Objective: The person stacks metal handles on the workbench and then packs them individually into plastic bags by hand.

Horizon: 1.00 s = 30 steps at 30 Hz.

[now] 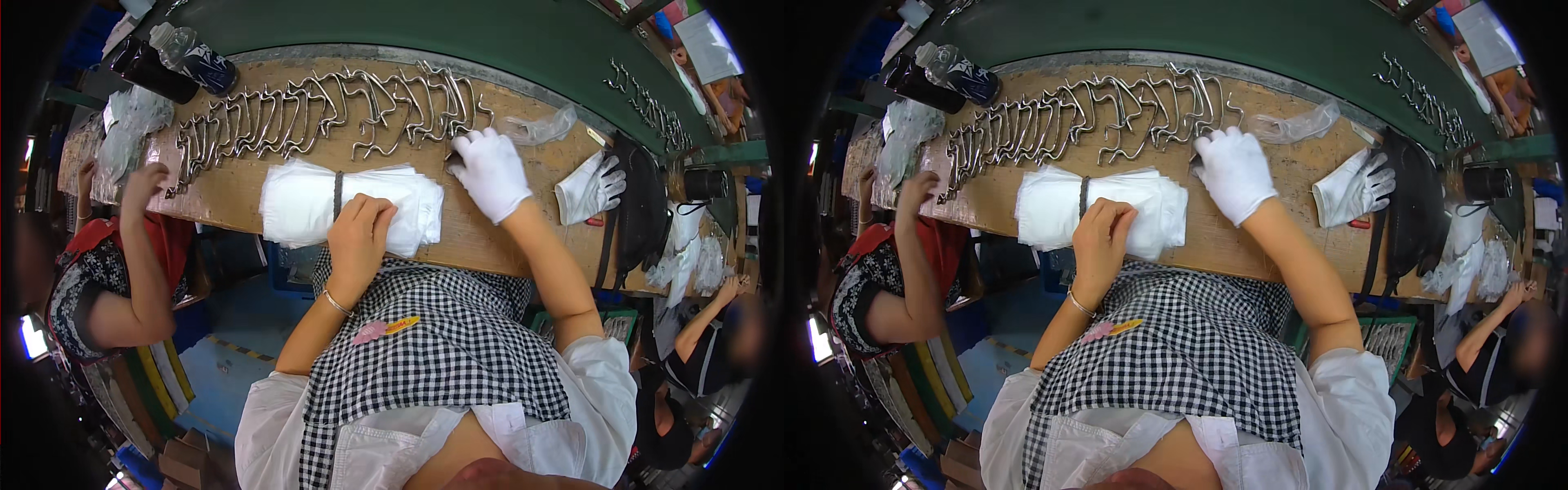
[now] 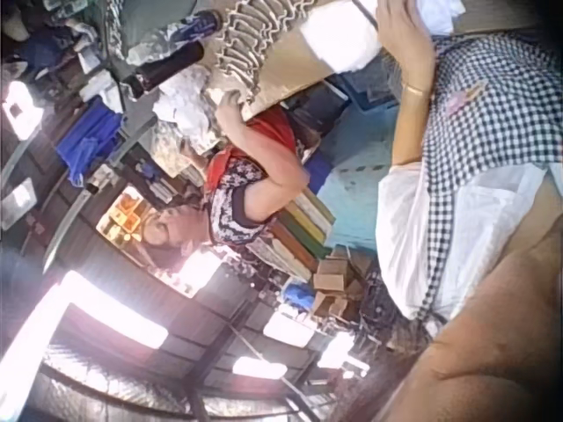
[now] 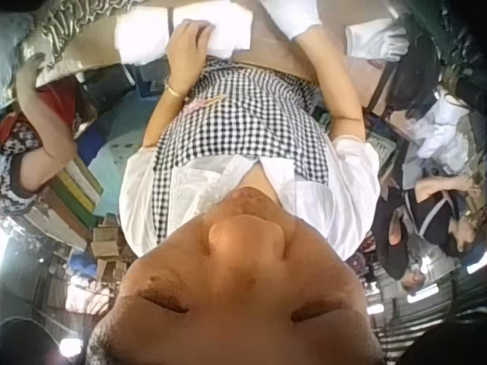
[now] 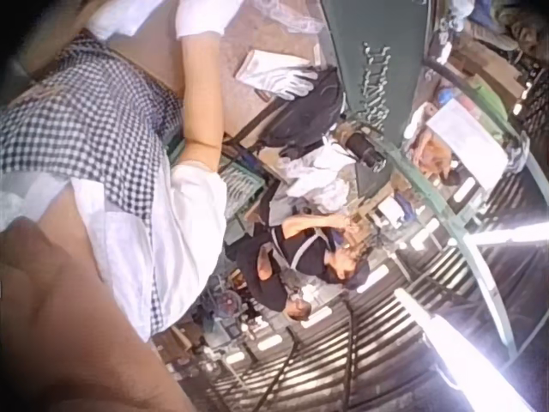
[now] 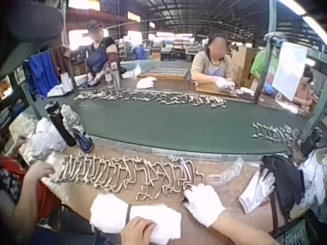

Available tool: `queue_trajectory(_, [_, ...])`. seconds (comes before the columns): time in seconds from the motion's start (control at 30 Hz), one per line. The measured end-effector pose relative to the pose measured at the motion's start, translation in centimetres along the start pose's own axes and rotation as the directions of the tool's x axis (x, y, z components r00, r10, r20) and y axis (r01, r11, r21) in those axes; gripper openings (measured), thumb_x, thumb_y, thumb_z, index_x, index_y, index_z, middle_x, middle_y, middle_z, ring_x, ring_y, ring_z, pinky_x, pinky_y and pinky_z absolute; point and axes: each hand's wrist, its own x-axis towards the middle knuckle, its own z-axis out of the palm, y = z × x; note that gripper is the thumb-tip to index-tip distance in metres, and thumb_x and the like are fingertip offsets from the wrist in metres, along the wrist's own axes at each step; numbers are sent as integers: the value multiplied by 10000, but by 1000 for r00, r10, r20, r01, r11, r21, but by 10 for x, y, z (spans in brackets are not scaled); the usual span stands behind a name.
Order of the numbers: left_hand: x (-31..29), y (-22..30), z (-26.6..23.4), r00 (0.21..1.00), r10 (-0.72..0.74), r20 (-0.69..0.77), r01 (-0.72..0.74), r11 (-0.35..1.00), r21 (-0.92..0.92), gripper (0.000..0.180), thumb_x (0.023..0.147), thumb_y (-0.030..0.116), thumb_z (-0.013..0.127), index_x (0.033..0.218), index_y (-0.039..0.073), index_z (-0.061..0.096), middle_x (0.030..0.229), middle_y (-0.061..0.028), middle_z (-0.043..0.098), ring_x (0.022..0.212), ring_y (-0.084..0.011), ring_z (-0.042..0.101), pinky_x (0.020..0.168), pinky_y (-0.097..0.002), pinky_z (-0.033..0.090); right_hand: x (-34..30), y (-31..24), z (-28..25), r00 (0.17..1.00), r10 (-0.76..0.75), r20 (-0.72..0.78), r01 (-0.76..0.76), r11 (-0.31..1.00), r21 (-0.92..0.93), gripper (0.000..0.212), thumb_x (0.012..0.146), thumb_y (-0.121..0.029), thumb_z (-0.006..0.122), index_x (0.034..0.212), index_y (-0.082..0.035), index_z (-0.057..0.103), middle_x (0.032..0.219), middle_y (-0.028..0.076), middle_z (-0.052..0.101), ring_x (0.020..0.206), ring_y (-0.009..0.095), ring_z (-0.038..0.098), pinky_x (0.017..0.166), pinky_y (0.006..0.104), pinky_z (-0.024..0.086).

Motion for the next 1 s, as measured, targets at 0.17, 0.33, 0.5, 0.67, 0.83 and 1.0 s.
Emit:
queue_trajectory(0.17, [1, -6, -13, 994, -93, 52, 102, 973, -207, 72, 883, 64, 638, 865, -5, 634, 791, -58, 625, 677, -135, 569, 618, -256, 447, -17, -4, -16, 990, 108, -85, -51, 863, 503, 122, 826, -144, 629, 871, -32, 608, 886, 112, 662, 814, 232, 645, 750, 381, 516])
queue_trajectory(0.33, [0, -2, -11, 970, -228, 81, 242, 907, -346, 90, 848, 15, 668, 932, -12, 655, 752, -34, 609, 642, -78, 534, 593, -224, 440, -58, -9, -50, 945, 259, 197, -95, -360, 928, 174, 911, -142, 609, 972, -1, 526, 799, 114, 622, 554, 162, 591, 489, 272, 503])
queue_trajectory(0.5, [-3, 10, -11, 990, -142, -24, 132, 960, -245, 74, 849, 13, 660, 918, -13, 662, 761, -70, 621, 648, -118, 569, 608, -243, 457, -57, -30, -28, 910, 269, 315, -171, -449, 877, 236, 927, -155, 601, 1022, 25, 482, 784, 140, 612, 534, 163, 585, 467, 259, 492])
queue_trajectory(0.67, [-13, 24, -30, 994, -95, 60, 112, 885, -453, 68, 847, -18, 650, 911, -19, 673, 789, -76, 630, 662, -127, 590, 585, -249, 454, -52, -60, 13, 914, 311, 262, -131, -383, 914, 126, 955, -79, 532, 1024, 15, 486, 903, 147, 648, 635, 156, 621, 563, 260, 526])
queue_trajectory(0.83, [-10, 56, -55, 973, -99, 207, 218, 681, -699, 89, 824, -51, 667, 896, -20, 707, 818, -81, 667, 689, -88, 587, 559, -203, 412, -59, -80, -24, 791, -183, -583, 594, 455, 663, 271, 754, 1, 632, 1014, -54, 579, 1089, 198, 638, 1044, 365, 617, 816, 399, 538])
queue_trajectory(1.0, [6, 50, -44, 994, 103, -32, -107, 925, -364, 179, 785, 0, 710, 964, 0, 715, 796, -106, 663, 657, -177, 617, 605, -272, 484, -53, -21, -42, 855, -179, -487, 398, 828, 396, 313, 693, 14, 618, 999, -51, 594, 998, 144, 652, 828, 323, 655, 731, 391, 550])
